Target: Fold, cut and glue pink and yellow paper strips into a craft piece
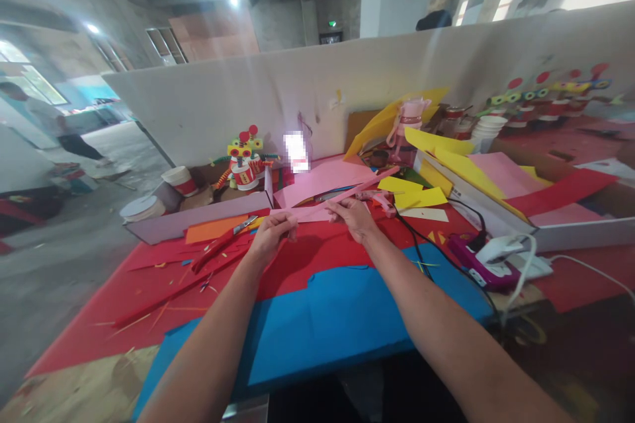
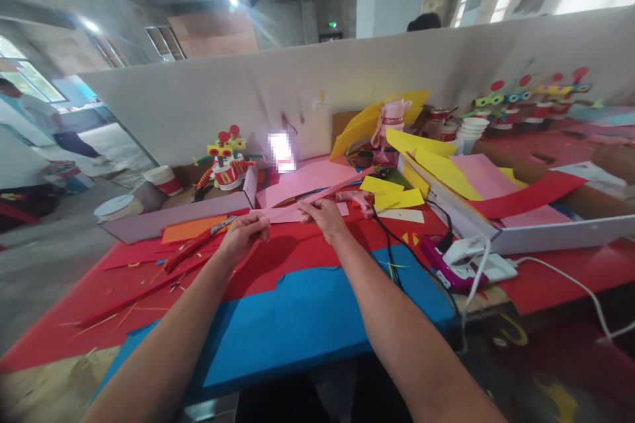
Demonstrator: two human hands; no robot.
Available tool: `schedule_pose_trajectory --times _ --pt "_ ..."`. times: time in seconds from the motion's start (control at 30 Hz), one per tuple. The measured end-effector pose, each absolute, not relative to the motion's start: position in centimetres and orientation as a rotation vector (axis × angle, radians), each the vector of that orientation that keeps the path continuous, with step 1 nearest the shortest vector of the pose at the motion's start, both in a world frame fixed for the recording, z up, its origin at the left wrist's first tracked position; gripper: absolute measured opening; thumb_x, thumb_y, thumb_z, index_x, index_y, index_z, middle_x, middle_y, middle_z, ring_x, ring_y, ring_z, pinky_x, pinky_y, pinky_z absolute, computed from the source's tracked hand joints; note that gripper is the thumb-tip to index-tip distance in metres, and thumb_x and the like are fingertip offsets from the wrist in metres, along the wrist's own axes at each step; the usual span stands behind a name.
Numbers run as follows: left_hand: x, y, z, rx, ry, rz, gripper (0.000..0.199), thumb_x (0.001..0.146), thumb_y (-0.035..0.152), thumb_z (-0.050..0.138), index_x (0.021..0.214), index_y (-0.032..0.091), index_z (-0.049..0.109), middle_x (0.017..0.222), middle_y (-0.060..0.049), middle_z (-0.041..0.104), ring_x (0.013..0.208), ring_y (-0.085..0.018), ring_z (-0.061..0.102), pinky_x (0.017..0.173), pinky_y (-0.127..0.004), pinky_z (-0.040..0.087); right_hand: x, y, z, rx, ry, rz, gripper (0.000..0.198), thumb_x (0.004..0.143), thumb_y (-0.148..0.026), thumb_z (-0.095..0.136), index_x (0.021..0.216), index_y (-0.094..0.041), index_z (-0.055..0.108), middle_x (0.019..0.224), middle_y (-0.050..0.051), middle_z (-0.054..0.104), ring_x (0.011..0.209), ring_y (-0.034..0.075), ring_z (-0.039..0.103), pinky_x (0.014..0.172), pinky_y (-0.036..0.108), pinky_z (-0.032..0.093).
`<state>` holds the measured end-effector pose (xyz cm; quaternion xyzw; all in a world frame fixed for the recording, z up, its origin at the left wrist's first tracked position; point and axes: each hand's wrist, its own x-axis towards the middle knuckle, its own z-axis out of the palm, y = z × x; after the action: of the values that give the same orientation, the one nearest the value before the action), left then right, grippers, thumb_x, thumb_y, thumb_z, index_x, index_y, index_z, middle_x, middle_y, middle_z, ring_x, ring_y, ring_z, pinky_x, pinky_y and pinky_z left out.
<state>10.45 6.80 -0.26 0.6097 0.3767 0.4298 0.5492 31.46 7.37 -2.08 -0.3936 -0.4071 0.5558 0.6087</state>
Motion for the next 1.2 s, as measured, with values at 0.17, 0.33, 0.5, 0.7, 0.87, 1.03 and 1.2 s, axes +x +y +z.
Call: schedule_pose_trajectory --times 0.17,0.33,0.5,0.7,0.87,1.03,1.2 --pt "11.7 6.7 -1.2 1.385 0.767 1.102 0.033 0.071 0.045 0.075 0.067 0.016 0.06 0.055 0.0 0.059 0.05 -0.01 0.053 0.054 -0.024 0.043 29.2 6.7 -2.5 -0.755 -0.768 1.377 0.041 0.051 -0.049 0.086 0.062 -0.015 0.068 0.055 0.0 0.062 0.049 0.007 0.052 0.054 0.023 0.049" --pt "13.2 6.2 -2.2 1.448 0.861 1.085 0.045 0.079 0.055 0.063 0.059 0.015 0.06 0.054 -0.002 0.059 0.054 -0.013 0.054 0.057 -0.026 0.043 26.9 5.9 -2.9 -0.743 -0.902 1.397 0.042 0.054 -0.054 0.082 0.05 -0.016 0.063 0.048 -0.001 0.058 0.046 0.01 0.052 0.052 0.026 0.047" --pt "12.9 6.3 -1.8 1.418 0.832 1.158 0.044 0.083 0.048 0.059 0.053 0.016 0.057 0.05 -0.002 0.055 0.052 -0.013 0.052 0.056 -0.027 0.042 27.3 6.1 -2.9 -0.814 -1.02 1.284 0.041 0.061 -0.056 0.078 0.053 -0.017 0.066 0.048 0.0 0.06 0.049 0.012 0.056 0.057 0.026 0.047" --pt "11.8 6.4 -1.0 1.431 0.824 1.18 0.043 0.085 0.041 0.056 0.049 0.017 0.054 0.045 -0.001 0.05 0.049 -0.013 0.051 0.054 -0.027 0.04 29.0 6.5 -2.0 -0.822 -0.961 1.189 0.041 0.061 -0.056 0.077 0.058 -0.016 0.067 0.05 -0.001 0.06 0.049 0.011 0.057 0.057 0.026 0.047" --pt "11.1 6.4 -0.2 1.432 0.788 1.203 0.043 0.083 0.039 0.058 0.045 0.018 0.053 0.042 0.0 0.046 0.048 -0.013 0.048 0.054 -0.028 0.04 30.0 6.5 -1.3 -0.818 -0.901 1.158 0.042 0.058 -0.056 0.078 0.057 -0.016 0.066 0.047 -0.001 0.057 0.048 0.011 0.054 0.053 0.025 0.048" --pt "10.2 6.8 -0.1 1.429 0.79 1.202 0.044 0.084 0.037 0.057 0.045 0.018 0.053 0.042 -0.001 0.046 0.048 -0.013 0.048 0.054 -0.028 0.04 30.7 6.7 -1.2 -0.752 -0.858 1.129 0.04 0.061 -0.053 0.078 0.054 -0.017 0.063 0.048 -0.002 0.056 0.046 0.009 0.051 0.05 0.024 0.047" --pt "9.6 7.1 -0.2 1.427 0.796 1.186 0.043 0.084 0.038 0.057 0.045 0.018 0.054 0.044 -0.001 0.046 0.048 -0.013 0.047 0.054 -0.029 0.04 31.0 7.0 -1.3 -0.738 -0.829 1.077 0.039 0.064 -0.05 0.076 0.049 -0.018 0.057 0.048 -0.002 0.056 0.046 0.009 0.05 0.049 0.024 0.047"
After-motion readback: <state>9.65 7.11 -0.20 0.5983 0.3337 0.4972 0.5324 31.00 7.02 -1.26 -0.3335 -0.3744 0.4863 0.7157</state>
